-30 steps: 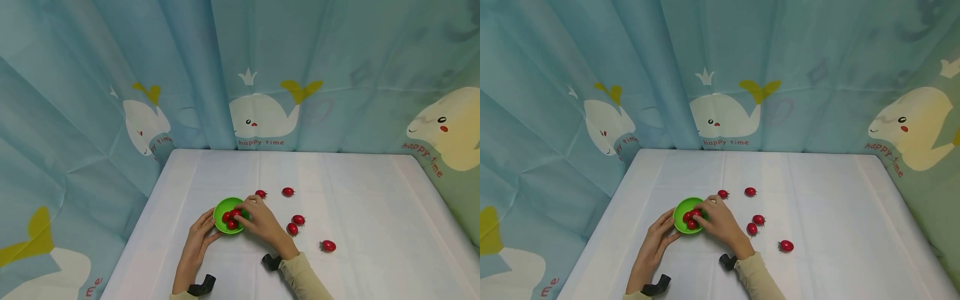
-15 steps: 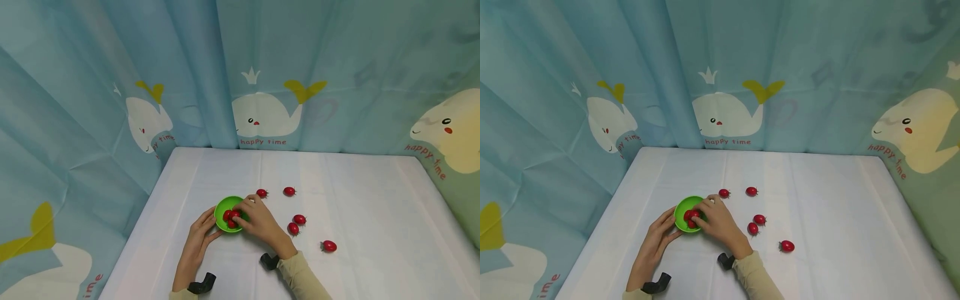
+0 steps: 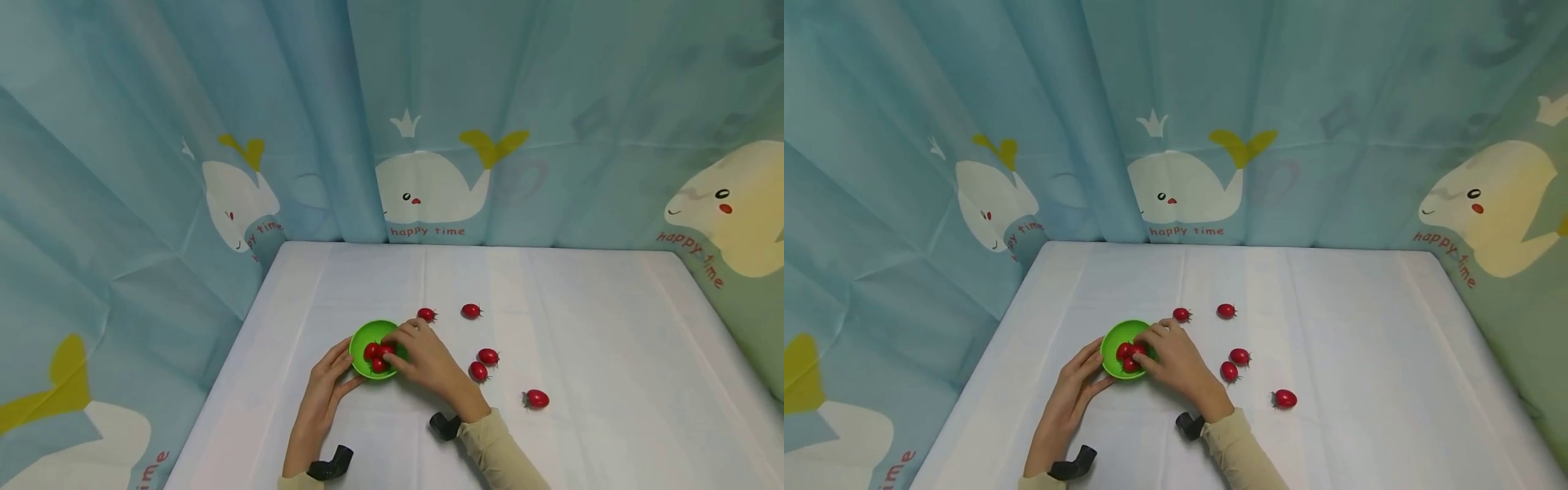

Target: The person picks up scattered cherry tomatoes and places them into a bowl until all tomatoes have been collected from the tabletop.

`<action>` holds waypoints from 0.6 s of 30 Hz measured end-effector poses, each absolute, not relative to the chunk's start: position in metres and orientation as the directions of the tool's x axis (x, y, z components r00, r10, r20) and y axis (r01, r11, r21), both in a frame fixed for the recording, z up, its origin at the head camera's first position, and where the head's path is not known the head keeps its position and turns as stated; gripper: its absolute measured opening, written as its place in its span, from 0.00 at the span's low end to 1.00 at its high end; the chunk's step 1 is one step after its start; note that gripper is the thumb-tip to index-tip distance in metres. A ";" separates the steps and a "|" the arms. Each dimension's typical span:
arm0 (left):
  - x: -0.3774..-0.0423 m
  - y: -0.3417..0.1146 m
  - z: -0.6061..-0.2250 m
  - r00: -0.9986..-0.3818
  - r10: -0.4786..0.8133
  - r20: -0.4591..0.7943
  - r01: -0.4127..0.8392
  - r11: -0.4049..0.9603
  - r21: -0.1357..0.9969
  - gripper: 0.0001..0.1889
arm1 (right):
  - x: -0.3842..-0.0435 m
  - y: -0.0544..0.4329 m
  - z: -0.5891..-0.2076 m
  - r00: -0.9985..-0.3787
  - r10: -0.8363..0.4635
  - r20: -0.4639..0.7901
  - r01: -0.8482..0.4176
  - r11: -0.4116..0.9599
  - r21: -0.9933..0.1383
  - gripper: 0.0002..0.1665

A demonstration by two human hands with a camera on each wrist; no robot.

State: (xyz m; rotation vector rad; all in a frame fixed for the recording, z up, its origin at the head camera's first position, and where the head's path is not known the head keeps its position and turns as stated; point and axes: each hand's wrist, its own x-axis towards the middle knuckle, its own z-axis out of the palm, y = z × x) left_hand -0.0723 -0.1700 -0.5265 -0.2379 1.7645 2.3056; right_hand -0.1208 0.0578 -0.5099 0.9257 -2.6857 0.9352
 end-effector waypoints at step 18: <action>-0.073 -0.169 -0.526 -0.958 0.075 -0.276 -0.286 -0.268 0.920 0.27 | -0.126 0.089 -0.507 -0.856 -0.372 0.360 -0.517 0.578 -0.631 0.15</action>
